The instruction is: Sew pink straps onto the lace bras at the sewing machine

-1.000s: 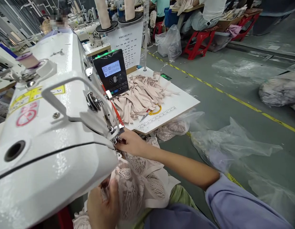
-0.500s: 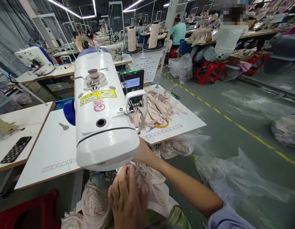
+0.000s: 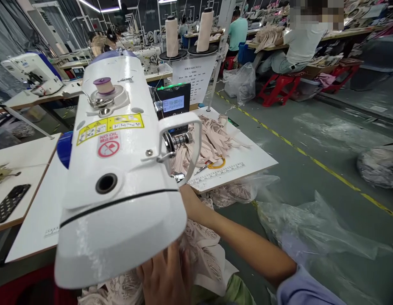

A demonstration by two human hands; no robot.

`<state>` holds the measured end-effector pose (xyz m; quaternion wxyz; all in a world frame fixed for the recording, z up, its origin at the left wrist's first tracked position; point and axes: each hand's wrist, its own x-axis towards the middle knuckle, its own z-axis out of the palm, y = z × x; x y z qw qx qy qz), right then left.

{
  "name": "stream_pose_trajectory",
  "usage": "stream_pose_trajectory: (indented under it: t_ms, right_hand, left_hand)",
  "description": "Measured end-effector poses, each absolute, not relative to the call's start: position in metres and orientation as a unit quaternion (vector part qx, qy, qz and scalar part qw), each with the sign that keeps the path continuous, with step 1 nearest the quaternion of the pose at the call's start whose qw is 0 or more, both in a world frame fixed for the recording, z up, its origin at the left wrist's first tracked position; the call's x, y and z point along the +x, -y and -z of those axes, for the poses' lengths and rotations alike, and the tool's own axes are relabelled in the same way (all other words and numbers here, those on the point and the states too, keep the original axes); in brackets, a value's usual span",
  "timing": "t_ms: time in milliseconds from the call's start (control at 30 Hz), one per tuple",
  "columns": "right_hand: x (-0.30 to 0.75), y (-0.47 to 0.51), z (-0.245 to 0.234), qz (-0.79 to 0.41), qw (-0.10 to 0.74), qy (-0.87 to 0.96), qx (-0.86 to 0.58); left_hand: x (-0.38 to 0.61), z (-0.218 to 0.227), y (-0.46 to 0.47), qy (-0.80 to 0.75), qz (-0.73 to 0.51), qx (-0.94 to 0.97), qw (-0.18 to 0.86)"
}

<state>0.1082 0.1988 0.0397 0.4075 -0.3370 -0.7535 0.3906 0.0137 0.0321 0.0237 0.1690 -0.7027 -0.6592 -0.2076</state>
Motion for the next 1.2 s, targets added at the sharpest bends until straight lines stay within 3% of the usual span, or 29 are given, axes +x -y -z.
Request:
stream_pose_trajectory:
  t_ms: [500,633,800,867,1067,1200]
  right_hand:
    - [0.107,-0.198,-0.033,-0.389,0.413,0.752,-0.336]
    - [0.104,-0.199,-0.026,-0.376,0.409,0.752,-0.354]
    - [0.103,-0.198,-0.02,-0.384,0.432,0.733,-0.359]
    - [0.103,-0.197,-0.02,-0.394,0.436,0.724,-0.361]
    - [0.104,-0.193,-0.025,-0.415,0.418,0.721,-0.365]
    - [0.105,-0.193,-0.025,-0.418,0.419,0.724,-0.355]
  left_hand:
    - [0.016,-0.023,-0.032,0.663,0.197,-0.701,0.174]
    - [0.005,-0.024,-0.03,0.66,0.241,-0.696,0.149]
    - [-0.042,-0.014,-0.027,0.65,0.278,-0.682,0.189]
    - [-0.058,-0.008,-0.027,0.688,0.291,-0.649,0.145]
    - [-0.068,0.003,-0.036,0.785,0.424,-0.42,-0.165]
    - [-0.074,0.013,-0.039,0.785,0.433,-0.389,-0.211]
